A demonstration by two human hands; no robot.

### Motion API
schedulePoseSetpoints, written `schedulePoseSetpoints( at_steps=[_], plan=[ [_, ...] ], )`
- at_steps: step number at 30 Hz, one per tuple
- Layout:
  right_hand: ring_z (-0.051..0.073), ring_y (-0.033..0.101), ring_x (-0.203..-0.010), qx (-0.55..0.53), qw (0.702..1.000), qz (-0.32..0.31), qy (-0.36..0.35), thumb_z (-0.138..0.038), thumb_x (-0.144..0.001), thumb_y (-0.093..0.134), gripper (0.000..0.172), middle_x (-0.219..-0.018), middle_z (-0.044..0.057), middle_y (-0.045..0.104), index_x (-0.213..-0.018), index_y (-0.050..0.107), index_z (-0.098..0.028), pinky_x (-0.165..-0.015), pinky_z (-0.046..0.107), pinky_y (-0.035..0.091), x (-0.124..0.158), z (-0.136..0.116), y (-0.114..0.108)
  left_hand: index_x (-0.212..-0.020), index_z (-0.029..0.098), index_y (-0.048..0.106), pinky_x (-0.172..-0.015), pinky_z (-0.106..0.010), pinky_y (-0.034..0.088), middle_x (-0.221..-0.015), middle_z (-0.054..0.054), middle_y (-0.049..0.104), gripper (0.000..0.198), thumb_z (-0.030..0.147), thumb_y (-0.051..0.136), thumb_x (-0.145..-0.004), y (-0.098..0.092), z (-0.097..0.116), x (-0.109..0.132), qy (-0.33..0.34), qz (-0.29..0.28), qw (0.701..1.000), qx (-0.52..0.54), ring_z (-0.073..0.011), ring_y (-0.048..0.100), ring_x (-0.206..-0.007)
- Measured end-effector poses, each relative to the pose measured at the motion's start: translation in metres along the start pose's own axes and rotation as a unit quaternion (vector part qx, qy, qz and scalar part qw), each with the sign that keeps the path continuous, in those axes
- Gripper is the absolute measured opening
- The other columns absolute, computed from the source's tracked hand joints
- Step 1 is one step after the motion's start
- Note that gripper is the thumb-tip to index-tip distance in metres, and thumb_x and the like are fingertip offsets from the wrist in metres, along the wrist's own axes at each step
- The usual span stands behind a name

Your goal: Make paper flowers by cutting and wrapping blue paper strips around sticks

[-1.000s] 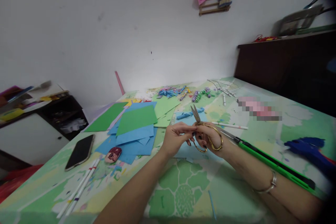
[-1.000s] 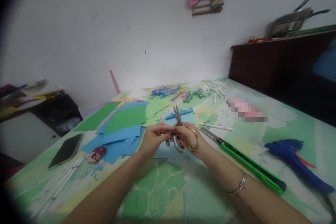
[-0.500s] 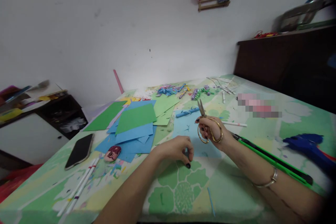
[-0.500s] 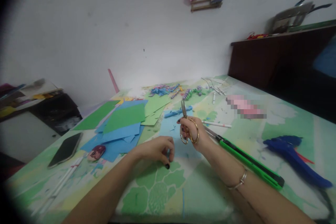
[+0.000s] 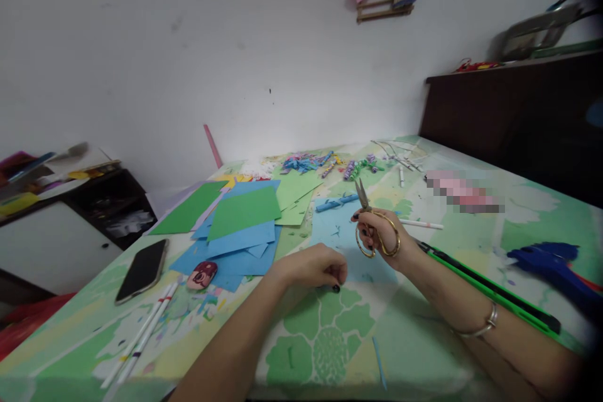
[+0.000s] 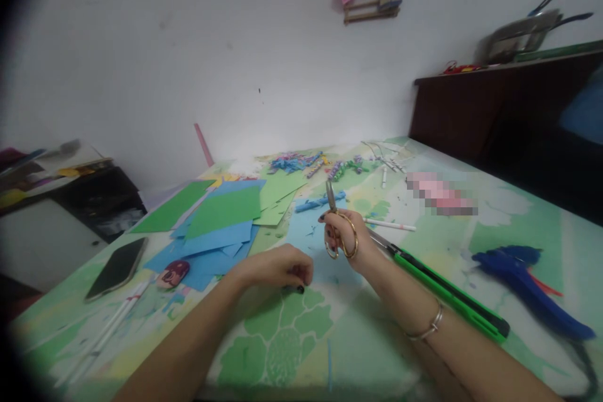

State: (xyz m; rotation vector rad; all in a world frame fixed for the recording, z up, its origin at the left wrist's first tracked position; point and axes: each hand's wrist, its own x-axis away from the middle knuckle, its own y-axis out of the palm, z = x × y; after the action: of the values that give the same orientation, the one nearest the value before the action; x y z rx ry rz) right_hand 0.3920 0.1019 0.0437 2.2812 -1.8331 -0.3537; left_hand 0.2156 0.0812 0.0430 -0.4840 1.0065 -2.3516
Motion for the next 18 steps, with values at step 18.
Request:
schedulePoseSetpoints(
  at_steps=[18],
  plan=[
    [0.005, 0.037, -0.031, -0.025, 0.987, -0.137, 0.077, -0.028, -0.066, 0.061, 0.017, -0.043, -0.007, 0.041, -0.072, 0.058, -0.012, -0.031, 0.019, 0.024, 0.012, 0.002, 0.014, -0.066, 0.017, 0.066, -0.089, -0.031, 0.034, -0.103, -0.007, 0.054, 0.009, 0.023, 0.062, -0.072, -0.001, -0.003, -0.014, 0.093, 0.432, 0.845, 0.302, -0.0217, 0.046, -0.107]
  ],
)
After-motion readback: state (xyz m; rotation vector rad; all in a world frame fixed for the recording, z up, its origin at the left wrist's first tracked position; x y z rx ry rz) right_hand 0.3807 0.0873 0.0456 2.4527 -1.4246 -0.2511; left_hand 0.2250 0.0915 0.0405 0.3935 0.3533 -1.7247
